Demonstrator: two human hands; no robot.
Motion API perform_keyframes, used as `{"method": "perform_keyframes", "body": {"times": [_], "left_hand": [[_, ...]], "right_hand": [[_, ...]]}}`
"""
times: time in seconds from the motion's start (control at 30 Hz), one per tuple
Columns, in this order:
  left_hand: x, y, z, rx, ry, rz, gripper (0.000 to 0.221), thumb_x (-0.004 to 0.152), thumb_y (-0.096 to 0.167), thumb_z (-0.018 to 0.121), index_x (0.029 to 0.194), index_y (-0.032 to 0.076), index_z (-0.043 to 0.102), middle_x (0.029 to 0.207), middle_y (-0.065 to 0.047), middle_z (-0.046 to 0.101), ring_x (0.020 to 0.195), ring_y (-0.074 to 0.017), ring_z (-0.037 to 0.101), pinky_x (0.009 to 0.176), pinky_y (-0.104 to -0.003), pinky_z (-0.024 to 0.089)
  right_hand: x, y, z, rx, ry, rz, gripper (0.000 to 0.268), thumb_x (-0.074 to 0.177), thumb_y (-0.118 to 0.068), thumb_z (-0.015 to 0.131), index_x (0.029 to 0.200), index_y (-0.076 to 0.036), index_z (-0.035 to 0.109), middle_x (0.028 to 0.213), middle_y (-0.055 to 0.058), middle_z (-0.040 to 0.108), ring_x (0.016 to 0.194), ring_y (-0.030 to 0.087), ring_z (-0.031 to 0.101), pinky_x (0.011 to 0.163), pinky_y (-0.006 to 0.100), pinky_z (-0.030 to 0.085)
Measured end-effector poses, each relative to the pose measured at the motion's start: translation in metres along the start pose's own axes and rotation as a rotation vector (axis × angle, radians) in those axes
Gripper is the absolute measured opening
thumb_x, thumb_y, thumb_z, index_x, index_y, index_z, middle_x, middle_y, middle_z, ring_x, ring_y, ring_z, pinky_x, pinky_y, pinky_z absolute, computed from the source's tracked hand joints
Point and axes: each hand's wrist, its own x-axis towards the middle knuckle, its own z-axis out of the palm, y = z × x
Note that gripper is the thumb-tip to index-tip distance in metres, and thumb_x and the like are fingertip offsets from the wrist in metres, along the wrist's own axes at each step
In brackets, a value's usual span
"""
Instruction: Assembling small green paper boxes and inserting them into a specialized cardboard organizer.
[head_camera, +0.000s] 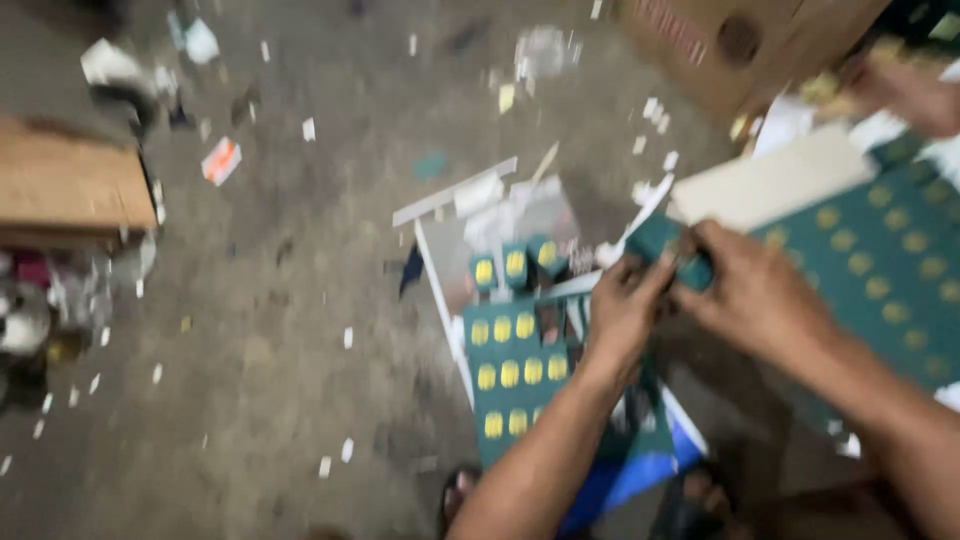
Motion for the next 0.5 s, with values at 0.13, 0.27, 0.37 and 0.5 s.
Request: {"method": "perform_keyframes", "body": {"times": [0.13,0.27,0.37,0.5], "left_hand": [[-0.003,-0.004,0.001,-0.056,0.131,0.006,0.027,0.095,0.024,0.073,0.102,-0.001,0.064,0.090,-0.005,0.069,0.077,-0.0101,0.062,0.065,-0.026,0.051],[0.033,-0.007,-0.040,0.068,0.130,0.188,0.027,0.100,0.022,0.068,0.107,-0.003,0.063,0.092,-0.005,0.069,0.081,-0.0113,0.062,0.073,-0.027,0.050],[0.074,0.011,-0.117,0.364,0.213,0.188,0.033,0.101,0.026,0.060,0.121,-0.001,0.062,0.090,-0.009,0.070,0.077,-0.0155,0.063,0.070,-0.031,0.052],[0.099,0.044,-0.217,0.825,0.515,0.151,0.046,0.098,0.026,0.060,0.136,0.002,0.059,0.104,-0.021,0.076,0.089,-0.0323,0.075,0.079,-0.041,0.057]], "right_hand": [[-0.009,-0.012,0.002,-0.060,-0.014,-0.119,0.054,0.078,-0.025,0.079,0.122,-0.003,0.056,0.108,0.022,0.066,0.092,0.043,0.068,0.076,0.050,0.055],[-0.002,-0.042,-0.015,-0.159,-0.202,0.057,0.073,0.080,-0.034,0.080,0.140,-0.006,0.051,0.130,0.020,0.058,0.085,0.035,0.071,0.078,0.047,0.059],[0.001,-0.056,-0.028,-0.179,-0.306,0.156,0.075,0.088,-0.040,0.076,0.153,-0.013,0.047,0.149,0.017,0.049,0.080,0.030,0.072,0.084,0.044,0.060],[-0.004,-0.034,-0.026,-0.173,-0.151,0.073,0.069,0.085,-0.042,0.073,0.144,-0.012,0.054,0.148,0.019,0.049,0.112,0.039,0.064,0.092,0.047,0.054]]}}
